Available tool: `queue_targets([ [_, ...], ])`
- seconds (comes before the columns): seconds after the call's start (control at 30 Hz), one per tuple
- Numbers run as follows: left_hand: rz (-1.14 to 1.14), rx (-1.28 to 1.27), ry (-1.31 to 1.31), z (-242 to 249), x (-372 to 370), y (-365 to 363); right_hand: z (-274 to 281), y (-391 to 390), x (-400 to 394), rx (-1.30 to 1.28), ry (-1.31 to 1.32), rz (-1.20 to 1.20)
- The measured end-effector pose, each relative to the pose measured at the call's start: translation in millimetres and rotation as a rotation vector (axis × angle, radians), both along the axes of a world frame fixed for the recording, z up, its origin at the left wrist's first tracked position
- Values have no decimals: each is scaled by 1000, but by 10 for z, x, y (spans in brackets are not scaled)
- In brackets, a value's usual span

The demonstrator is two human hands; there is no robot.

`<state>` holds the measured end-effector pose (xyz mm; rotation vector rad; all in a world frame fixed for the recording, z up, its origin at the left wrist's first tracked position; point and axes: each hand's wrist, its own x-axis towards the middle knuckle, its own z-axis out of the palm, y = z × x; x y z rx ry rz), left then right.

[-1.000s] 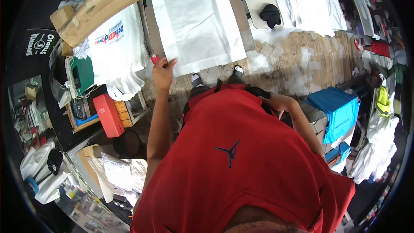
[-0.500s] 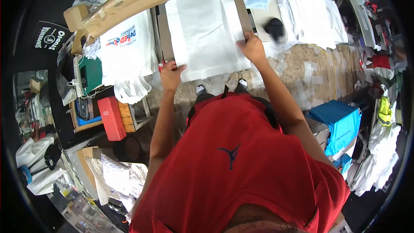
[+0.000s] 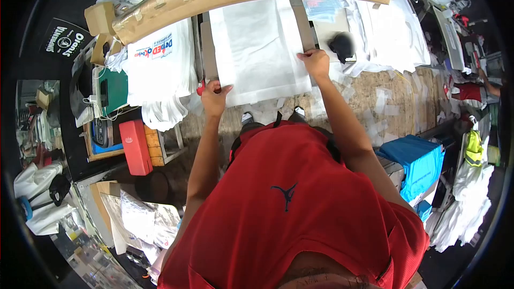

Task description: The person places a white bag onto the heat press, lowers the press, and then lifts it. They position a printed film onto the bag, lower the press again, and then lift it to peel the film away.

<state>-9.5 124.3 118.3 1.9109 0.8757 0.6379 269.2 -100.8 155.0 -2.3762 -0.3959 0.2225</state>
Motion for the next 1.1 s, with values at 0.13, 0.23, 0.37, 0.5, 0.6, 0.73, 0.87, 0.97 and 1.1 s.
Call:
queue_targets([
  [0.13, 28, 32, 27, 15, 13, -5, 9, 13, 2, -16, 1, -26],
  [0.23, 44, 15, 14, 60, 19, -26, 12, 10, -7, 14, 4, -46],
  [0.37, 52, 18, 29, 49, 41, -9, 1, -7, -16, 50, 6, -52],
  [0.5, 41, -20, 88, 125, 55, 6, -50, -1, 27, 29, 8, -60],
  [0.6, 131, 246, 98, 427, 192, -185, -48, -13, 56, 22, 36, -77],
  [0.73, -347, 404, -48, 544, 609, -498, -45, -11, 38, 68, 42, -66],
  [0.87, -434, 557, -28, 401, 1209, -544, -38, 25, -26, 134, 21, -32],
  [0.97, -369, 524, 19, 109, 1456, -406, 48, 275, -361, 227, -253, 164],
  [1.1, -435, 673, 56, 40, 1437, -371, -41, 771, -775, 319, -217, 508],
])
